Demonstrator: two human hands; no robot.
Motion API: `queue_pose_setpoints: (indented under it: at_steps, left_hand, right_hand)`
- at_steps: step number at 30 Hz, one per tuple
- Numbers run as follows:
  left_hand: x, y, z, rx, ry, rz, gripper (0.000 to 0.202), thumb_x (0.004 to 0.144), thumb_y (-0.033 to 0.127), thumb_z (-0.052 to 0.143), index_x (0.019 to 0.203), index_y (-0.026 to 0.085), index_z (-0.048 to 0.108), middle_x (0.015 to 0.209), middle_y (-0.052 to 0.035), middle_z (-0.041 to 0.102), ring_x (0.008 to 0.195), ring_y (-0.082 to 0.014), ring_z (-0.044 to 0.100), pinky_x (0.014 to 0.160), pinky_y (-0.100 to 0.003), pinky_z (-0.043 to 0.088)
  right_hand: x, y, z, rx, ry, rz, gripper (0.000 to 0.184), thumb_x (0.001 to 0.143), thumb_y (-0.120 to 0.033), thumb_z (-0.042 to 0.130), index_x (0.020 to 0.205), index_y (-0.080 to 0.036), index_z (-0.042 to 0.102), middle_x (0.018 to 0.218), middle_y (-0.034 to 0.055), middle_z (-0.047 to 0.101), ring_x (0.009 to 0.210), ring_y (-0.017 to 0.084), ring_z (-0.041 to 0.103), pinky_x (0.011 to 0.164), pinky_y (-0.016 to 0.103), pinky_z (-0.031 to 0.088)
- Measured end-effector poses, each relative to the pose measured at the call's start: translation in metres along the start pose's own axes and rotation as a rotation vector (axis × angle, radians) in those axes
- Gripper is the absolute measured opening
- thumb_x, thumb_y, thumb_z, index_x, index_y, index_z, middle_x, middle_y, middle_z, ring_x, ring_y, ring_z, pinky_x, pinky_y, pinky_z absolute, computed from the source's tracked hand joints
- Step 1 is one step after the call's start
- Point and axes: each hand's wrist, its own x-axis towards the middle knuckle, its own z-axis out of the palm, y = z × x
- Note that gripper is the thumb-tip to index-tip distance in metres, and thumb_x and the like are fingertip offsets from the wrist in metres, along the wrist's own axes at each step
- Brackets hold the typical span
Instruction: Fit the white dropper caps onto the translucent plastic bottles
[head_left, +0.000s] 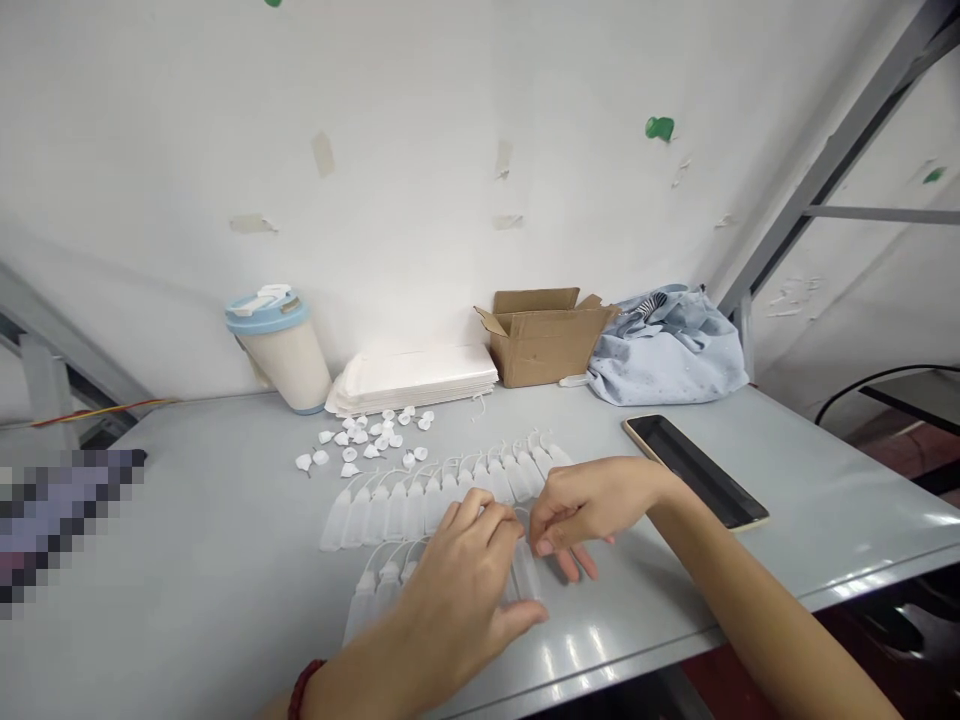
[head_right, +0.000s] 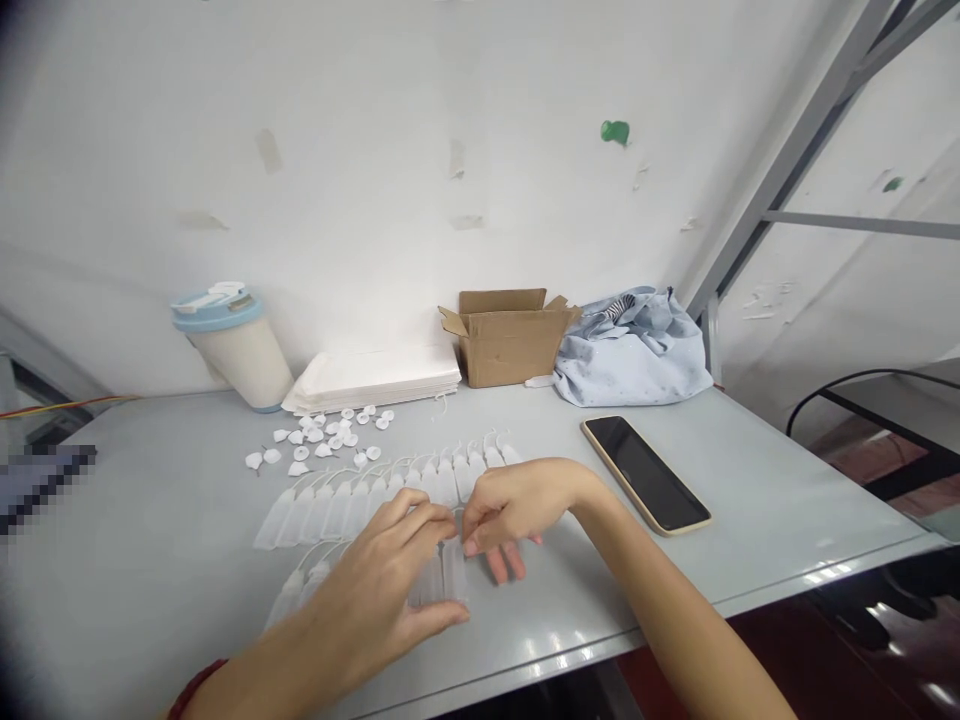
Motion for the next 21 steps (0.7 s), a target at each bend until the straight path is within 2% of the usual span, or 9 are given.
queue_pose_setpoints:
  at_steps: [9,13,15,16,18,20,21]
  left_hand:
    - [0.002,0.003,0.004,0.068,-0.037,-0.019,0.033,0.07,0.032,0.073,0.093,0.015,0.058,0.092,-0.0077,0.06,0.089,-0.0269,0.048,0.078,-0.044,0.046]
    - [0.002,-0.002,-0.005,0.017,-0.003,-0.023,0.037,0.069,0.039,0.073,0.095,0.017,0.059,0.095,-0.0081,0.06,0.092,-0.0277,0.049,0.078,-0.043,0.046]
    - [0.004,-0.013,-0.014,-0.01,0.058,-0.059,0.032,0.073,0.038,0.068,0.096,0.017,0.059,0.095,-0.0082,0.061,0.093,-0.0271,0.05,0.077,-0.041,0.047]
    - [0.007,-0.02,-0.019,-0.012,0.093,-0.094,0.027,0.078,0.035,0.063,0.097,0.017,0.059,0.097,-0.0082,0.061,0.095,-0.0266,0.05,0.079,-0.041,0.046]
    - [0.016,-0.036,-0.029,0.006,0.167,-0.142,0.018,0.083,0.032,0.053,0.092,0.018,0.06,0.094,-0.0078,0.063,0.097,-0.0263,0.051,0.078,-0.04,0.046]
    - [0.029,-0.053,-0.038,0.047,0.182,-0.21,0.017,0.084,0.027,0.047,0.085,0.019,0.062,0.09,-0.007,0.065,0.096,-0.0264,0.053,0.075,-0.038,0.047]
    - [0.038,-0.06,-0.042,0.081,0.164,-0.23,0.017,0.083,0.024,0.046,0.082,0.019,0.062,0.088,-0.0067,0.066,0.095,-0.0266,0.054,0.074,-0.037,0.047]
  right_hand:
    - [0.012,0.007,0.001,0.013,-0.051,-0.013,0.018,0.085,-0.025,0.044,0.079,-0.015,0.057,0.065,0.0006,0.063,0.053,0.01,0.061,0.039,0.016,0.036]
    - [0.009,0.011,-0.005,0.071,-0.065,-0.025,0.017,0.085,-0.026,0.047,0.082,-0.014,0.059,0.064,0.0006,0.064,0.052,0.01,0.061,0.039,0.016,0.035]
    - [0.004,0.017,-0.013,0.114,0.013,-0.043,0.02,0.085,-0.029,0.048,0.084,-0.013,0.06,0.064,0.0014,0.065,0.052,0.01,0.062,0.038,0.016,0.033]
    - [0.001,0.023,-0.017,0.127,0.093,-0.056,0.022,0.085,-0.031,0.048,0.083,-0.013,0.06,0.064,0.002,0.066,0.051,0.01,0.062,0.038,0.016,0.033]
    - [-0.004,0.038,-0.029,0.102,0.35,-0.078,0.025,0.087,-0.033,0.047,0.083,-0.013,0.061,0.067,0.004,0.068,0.051,0.011,0.062,0.041,0.018,0.036]
    - [-0.005,0.058,-0.042,-0.062,0.788,-0.023,0.025,0.088,-0.03,0.044,0.084,-0.013,0.062,0.071,0.0053,0.07,0.053,0.012,0.062,0.048,0.021,0.043]
    - [-0.004,0.068,-0.048,-0.197,1.056,0.08,0.023,0.088,-0.026,0.044,0.083,-0.014,0.062,0.071,0.0051,0.07,0.056,0.013,0.063,0.052,0.023,0.046]
